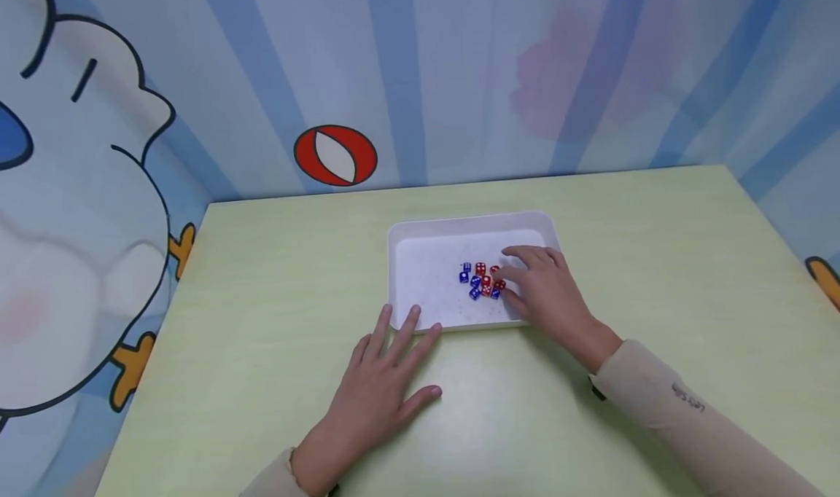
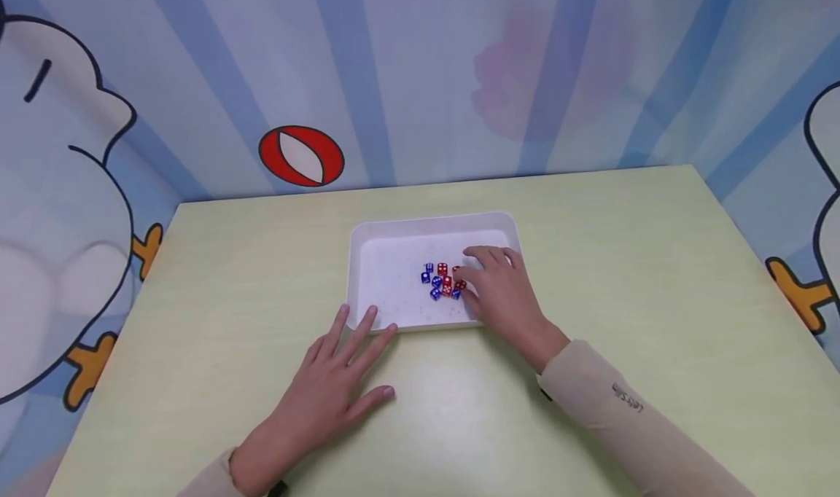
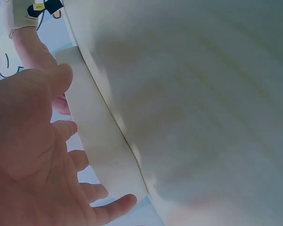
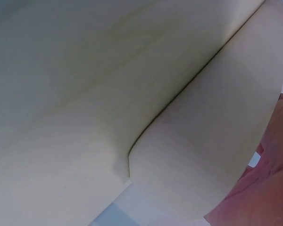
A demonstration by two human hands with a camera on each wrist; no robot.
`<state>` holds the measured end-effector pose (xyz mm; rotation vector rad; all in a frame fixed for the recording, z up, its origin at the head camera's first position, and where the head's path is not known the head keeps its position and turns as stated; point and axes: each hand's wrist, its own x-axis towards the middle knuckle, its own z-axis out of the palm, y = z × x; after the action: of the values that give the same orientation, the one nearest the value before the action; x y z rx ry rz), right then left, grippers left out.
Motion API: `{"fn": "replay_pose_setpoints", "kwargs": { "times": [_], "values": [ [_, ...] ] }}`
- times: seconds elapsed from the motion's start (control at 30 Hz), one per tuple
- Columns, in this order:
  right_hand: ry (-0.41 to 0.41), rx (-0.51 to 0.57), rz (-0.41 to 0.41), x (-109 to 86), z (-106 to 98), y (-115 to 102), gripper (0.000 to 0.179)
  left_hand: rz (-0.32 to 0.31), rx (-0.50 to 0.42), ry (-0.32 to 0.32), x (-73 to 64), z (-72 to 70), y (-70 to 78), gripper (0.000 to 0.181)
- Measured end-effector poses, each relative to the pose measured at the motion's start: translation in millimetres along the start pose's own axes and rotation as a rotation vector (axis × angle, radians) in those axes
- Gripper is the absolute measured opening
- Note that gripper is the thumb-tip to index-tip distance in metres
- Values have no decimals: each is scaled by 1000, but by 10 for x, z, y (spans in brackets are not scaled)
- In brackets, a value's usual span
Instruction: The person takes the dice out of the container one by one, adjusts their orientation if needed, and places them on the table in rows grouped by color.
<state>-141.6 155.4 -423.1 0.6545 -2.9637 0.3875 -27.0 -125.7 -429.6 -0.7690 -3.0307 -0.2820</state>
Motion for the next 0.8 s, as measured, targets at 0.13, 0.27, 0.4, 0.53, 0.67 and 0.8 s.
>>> {"fn": "replay_pose_setpoints", "kwargs": {
  "times": [0.13,0.27,0.4,0.53,0.67,0.8],
  "values": [
    [2,4,-1,13,-11,-9,25,1,-6,18,-2,-7,-7,78],
    [13,11,22,10,-12,-7,21,10,-14,26,19,-2,-19,78],
    [52,28,29,-7,-15,-8,20,13,-10,32,47,-4,-32,77],
    [118,66,29,-46,-35,-23,20,15,-24,39,76,-13,-40,76],
    [198,112,15,-117,-57,-48,19,15,-34,33,111,-31,-44,73],
    [264,137,-12,-239,-49,-84,18,10,-46,1,137,-59,-55,71]
  ]
}}
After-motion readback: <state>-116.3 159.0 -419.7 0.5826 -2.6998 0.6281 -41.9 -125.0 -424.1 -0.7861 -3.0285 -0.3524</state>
